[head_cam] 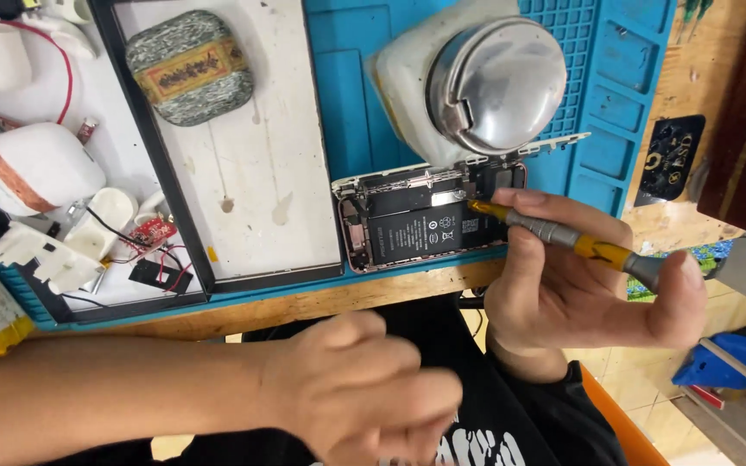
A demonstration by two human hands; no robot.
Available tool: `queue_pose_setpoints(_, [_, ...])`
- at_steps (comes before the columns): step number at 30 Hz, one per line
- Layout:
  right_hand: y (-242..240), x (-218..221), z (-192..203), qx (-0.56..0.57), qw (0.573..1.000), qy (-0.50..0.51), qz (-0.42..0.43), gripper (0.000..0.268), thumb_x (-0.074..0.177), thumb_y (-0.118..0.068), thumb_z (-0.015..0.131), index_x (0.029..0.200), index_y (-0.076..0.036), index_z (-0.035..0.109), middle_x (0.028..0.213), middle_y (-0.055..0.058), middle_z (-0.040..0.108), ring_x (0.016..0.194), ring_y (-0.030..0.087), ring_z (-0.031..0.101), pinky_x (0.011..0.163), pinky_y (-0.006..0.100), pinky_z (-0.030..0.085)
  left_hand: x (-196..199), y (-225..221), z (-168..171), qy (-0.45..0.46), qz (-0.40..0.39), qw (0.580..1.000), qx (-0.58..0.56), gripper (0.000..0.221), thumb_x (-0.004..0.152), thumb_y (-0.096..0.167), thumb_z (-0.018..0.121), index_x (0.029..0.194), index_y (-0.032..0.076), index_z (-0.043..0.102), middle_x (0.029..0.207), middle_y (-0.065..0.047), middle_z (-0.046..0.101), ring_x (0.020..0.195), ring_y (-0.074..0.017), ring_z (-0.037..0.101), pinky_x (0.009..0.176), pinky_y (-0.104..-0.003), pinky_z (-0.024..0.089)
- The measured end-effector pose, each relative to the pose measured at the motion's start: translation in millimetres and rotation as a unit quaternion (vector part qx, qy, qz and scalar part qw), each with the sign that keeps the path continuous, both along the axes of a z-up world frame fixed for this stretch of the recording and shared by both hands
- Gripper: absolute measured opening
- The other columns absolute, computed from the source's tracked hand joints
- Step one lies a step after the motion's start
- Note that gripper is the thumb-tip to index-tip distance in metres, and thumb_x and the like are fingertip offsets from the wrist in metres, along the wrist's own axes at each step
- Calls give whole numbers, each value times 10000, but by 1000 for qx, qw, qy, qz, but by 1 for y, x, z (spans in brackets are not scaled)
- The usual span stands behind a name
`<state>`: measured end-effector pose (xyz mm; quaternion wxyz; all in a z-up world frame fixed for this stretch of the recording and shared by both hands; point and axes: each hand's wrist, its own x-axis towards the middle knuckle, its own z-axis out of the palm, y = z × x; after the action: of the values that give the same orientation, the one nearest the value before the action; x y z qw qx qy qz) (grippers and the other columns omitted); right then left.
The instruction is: Repairing the internal components of a smartphone by unscrewing parts and applying liquid.
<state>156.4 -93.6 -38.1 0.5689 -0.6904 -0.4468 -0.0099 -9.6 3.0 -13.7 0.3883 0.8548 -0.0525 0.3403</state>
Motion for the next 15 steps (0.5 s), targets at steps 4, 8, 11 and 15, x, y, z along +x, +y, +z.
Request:
queue_pose_setpoints(4, [3,2,-9,25,1000,-11,11,753,1099,190,512,1631,-301,308,946,487,521,724,529,631,735,650,667,12,-11,-25,137,-35,982,126,109,1078,80,659,1128,161,713,829,-22,545,727,-218,550,676,-334,374])
queue_pose_setpoints(8, [4,2,-8,12,999,-28,13,723,1103,160,523,1617,-291,290,926,466,517,765,540,635,753,681,681,0,-27,-48,133,-87,945,287,298,1093,62,549,823,184,584,764,11,577,744,-181,485,713,-305,366])
queue_pose_setpoints(11, [5,2,-6,15,999,-33,17,706,1103,167,519,1601,-279,292,953,424,494,772,531,622,750,686,691,1,-28,-48,122,-84,963,223,313,1092,38,589,804,162,591,761,-9,573,737,-204,500,681,-326,344])
queue_pose_setpoints(15, [6,12,-4,12,992,-97,76,770,1017,184,584,1560,-270,279,996,415,538,793,499,659,762,581,679,2,-27,-47,121,-76,965,219,329,1094,41,568,795,177,580,767,2,549,739,-195,499,670,-326,347])
